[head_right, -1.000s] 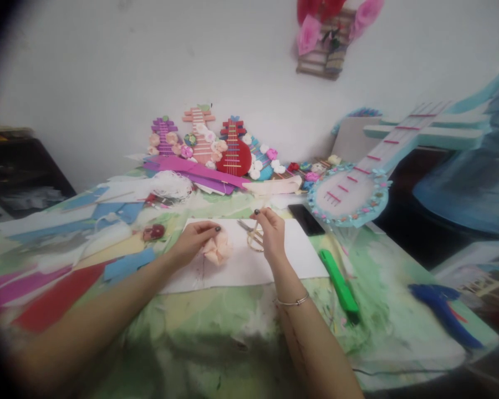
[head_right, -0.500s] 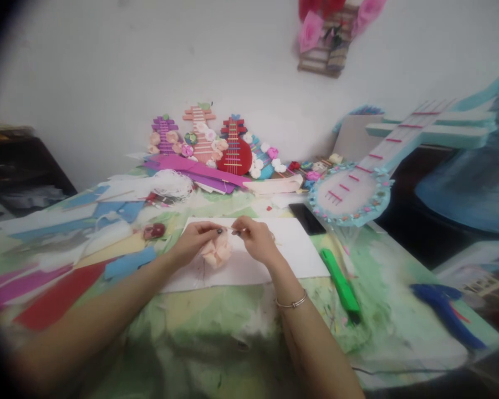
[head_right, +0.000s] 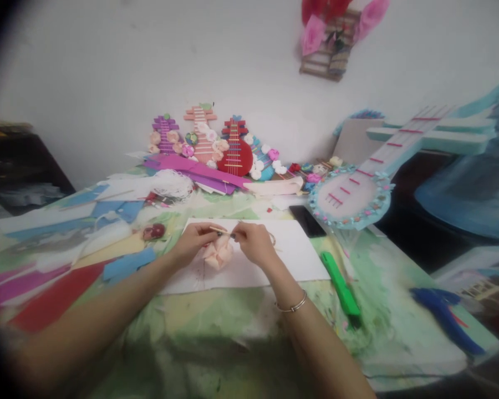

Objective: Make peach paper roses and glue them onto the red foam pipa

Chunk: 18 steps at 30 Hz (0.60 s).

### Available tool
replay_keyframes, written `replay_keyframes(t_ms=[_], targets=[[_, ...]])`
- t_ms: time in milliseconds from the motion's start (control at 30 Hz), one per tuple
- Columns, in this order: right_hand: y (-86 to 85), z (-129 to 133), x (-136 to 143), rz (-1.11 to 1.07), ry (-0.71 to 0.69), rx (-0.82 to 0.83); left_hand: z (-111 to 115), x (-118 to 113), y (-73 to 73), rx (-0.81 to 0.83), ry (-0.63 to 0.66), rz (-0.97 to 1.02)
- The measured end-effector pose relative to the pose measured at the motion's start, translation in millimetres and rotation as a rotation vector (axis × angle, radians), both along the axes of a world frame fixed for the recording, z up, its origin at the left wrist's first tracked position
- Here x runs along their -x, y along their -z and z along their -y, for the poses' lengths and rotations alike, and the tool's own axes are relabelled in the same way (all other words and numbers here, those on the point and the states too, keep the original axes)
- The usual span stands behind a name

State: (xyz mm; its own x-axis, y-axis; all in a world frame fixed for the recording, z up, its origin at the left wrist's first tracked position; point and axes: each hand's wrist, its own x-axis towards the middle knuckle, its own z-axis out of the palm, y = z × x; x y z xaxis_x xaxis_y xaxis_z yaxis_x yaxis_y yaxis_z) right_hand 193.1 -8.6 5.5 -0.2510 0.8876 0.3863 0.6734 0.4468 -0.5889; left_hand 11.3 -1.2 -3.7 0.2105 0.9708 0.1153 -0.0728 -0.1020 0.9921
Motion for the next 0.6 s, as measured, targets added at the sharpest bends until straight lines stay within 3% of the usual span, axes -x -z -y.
replay_keyframes(t_ms=[300,600], targets=[[-7.2,5,5,0.031,-0.032,-0.024,1,3,-4.7,0.017,0.006,-0.015],[5.4,-2,8,-0.063,-0.055,-0.098,-4,5,-1.8,0.029,-0.014,0.025]])
